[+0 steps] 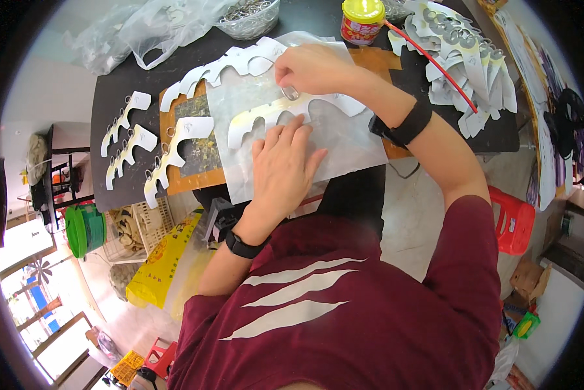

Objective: Applying glue to white leather shoe upper components using a small brush.

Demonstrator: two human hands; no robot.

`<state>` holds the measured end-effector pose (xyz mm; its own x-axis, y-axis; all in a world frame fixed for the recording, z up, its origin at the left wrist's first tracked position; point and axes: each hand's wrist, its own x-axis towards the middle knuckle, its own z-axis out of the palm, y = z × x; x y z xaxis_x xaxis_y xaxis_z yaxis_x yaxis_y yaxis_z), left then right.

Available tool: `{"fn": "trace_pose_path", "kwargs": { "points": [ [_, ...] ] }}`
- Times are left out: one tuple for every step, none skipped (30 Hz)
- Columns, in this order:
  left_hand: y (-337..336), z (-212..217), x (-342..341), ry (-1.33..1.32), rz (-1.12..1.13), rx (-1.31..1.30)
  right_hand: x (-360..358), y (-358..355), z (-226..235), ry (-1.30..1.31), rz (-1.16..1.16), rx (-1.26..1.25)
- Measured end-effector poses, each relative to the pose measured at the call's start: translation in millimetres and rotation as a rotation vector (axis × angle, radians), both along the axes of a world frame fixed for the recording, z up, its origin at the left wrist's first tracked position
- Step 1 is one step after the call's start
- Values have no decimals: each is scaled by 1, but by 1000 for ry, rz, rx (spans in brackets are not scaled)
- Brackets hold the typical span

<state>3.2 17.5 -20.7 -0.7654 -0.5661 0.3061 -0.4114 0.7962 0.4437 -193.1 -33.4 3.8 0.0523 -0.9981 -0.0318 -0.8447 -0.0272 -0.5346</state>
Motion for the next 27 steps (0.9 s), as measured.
{"fn": "trace_pose_path", "kwargs": {
  "points": [
    [0,0,0,7,-2,2,0,0,-2,9,-14,-1],
    [0,-1,0,14,-4,3,1,-1,-5,18,-29,-2],
    [0,-1,0,21,-5,5,1,-1,-6,27,-44,-4],
    [0,-1,0,23,-5,5,1,-1,-7,53,-21,-48],
    [-1,-1,0,25,-6,6,0,0,-8,79,2,-93],
    [-1,-1,0,27,-6,7,0,1,-8,105,25,-138],
    [-1,-1,1,24,-5,9,1,2,-7,120,20,-143],
    [-1,-1,1,22,-4,11,2,3,-6,135,15,-149],
    [-1,-2,1,20,-3,12,3,5,-5,150,10,-155],
    [-1,-2,1,17,-2,12,4,7,-3,169,13,-151],
    [-1,-2,1,15,-2,11,4,10,-1,188,17,-148],
    [-1,-2,1,13,-1,11,4,14,0,208,20,-145],
    [0,-2,1,15,-2,11,4,17,1,214,26,-125],
    [0,-2,1,18,-3,11,5,20,1,221,32,-106],
    [0,-2,1,20,-3,12,5,23,1,227,38,-87],
    [0,-2,1,21,-3,12,5,25,0,232,39,-98],
    [0,-2,0,21,-2,13,5,28,-1,238,40,-110],
    [0,-3,0,21,-2,13,5,29,-2,243,41,-122],
    [0,-2,0,21,-4,12,4,31,-5,239,37,-154],
    [0,-2,0,21,-6,11,4,32,-9,235,34,-186],
    [0,-2,0,21,-8,9,4,32,-11,231,30,-218],
    [0,-2,1,20,-7,10,4,32,-11,230,28,-216],
    [0,-2,1,19,-6,11,5,32,-11,230,25,-214],
    [0,-2,1,19,-4,11,6,32,-11,229,23,-212],
    [0,-2,1,25,-4,10,6,32,-12,226,13,-207],
    [1,-3,1,31,-4,10,7,32,-14,222,4,-202],
    [1,-3,2,37,-4,9,8,32,-15,219,-5,-197]
  ]
}}
